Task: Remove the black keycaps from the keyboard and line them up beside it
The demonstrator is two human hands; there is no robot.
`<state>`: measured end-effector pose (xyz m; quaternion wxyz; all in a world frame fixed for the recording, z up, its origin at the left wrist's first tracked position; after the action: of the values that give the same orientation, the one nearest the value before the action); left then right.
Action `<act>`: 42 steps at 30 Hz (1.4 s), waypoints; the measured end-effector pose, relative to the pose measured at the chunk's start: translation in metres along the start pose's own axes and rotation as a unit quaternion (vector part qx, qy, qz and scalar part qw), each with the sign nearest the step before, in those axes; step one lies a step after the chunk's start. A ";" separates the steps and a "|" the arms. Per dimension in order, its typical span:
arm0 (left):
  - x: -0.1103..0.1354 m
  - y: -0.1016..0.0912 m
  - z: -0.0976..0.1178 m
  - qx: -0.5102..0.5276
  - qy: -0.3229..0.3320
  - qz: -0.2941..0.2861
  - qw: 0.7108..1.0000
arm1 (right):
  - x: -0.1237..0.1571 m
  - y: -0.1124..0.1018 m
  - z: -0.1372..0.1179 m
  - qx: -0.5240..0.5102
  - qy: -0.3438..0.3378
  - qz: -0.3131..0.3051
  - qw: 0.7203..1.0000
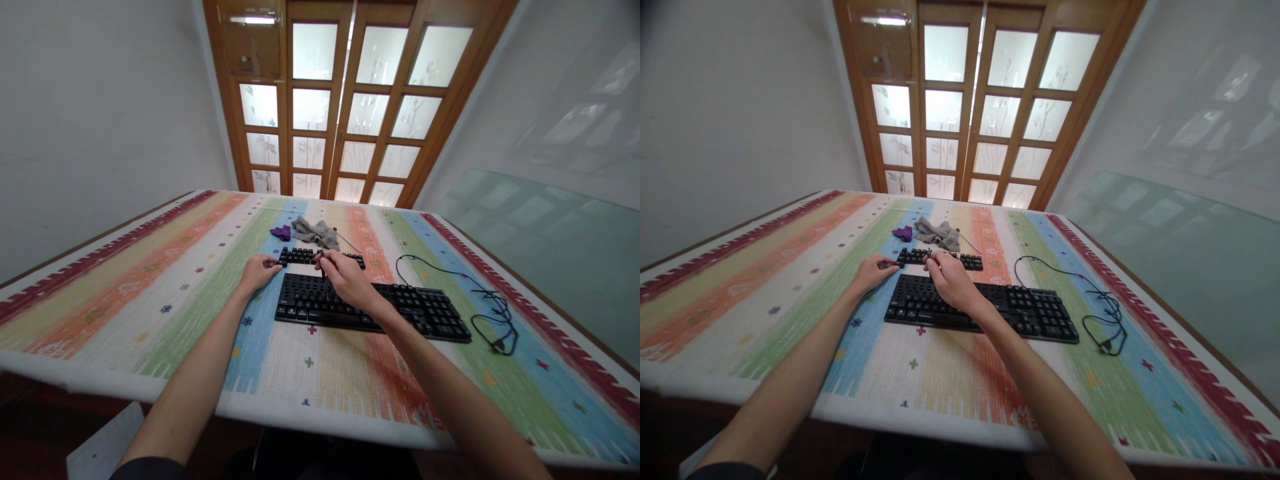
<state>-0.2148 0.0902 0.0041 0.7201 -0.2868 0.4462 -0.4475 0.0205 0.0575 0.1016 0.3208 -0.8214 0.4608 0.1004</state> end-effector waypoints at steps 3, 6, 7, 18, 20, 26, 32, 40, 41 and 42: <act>0.000 0.000 0.000 -0.001 -0.002 0.000 1.000 | 0.000 0.003 -0.001 -0.044 -0.006 0.007 0.999; 0.000 0.001 0.001 -0.004 -0.002 -0.003 1.000 | 0.002 0.008 -0.001 -0.069 -0.004 -0.004 0.998; 0.000 0.001 0.001 -0.005 -0.002 -0.003 1.000 | 0.003 0.010 -0.001 -0.073 -0.002 -0.008 0.997; 0.001 0.000 0.004 -0.019 0.003 0.004 1.000 | 0.012 0.023 0.004 -0.084 0.003 -0.035 0.996; 0.001 0.000 0.005 -0.022 0.003 0.003 1.000 | 0.014 0.023 0.006 -0.090 0.003 -0.036 0.995; 0.002 -0.003 0.006 -0.020 -0.006 0.006 1.000 | 0.017 0.017 0.006 -0.104 0.001 -0.007 0.995; 0.005 -0.011 0.006 -0.027 -0.036 0.018 0.999 | 0.017 0.022 0.009 -0.079 -0.008 0.005 0.997; 0.022 -0.005 0.044 -0.088 0.080 -0.108 0.987 | 0.020 0.027 0.012 -0.089 -0.010 0.027 0.996; 0.025 -0.003 0.049 -0.090 0.095 -0.124 0.984 | 0.020 0.026 0.013 -0.091 -0.011 0.029 0.995; 0.027 -0.002 0.053 -0.092 0.105 -0.136 0.981 | 0.020 0.026 0.013 -0.094 -0.012 0.032 0.995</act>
<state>-0.1628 0.0656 0.0183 0.5723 -0.3610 0.5150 -0.5262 0.0118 0.0426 0.0711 0.2442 -0.8315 0.4716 0.1631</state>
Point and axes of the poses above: each hand's wrist, its own x-axis away from the middle knuckle, its own y-axis out of the palm, z = x × y, the point moved 8 cm from there along -x, towards the middle knuckle, and after that the axes turned 14 degrees about -x, right-handed, at the moved point
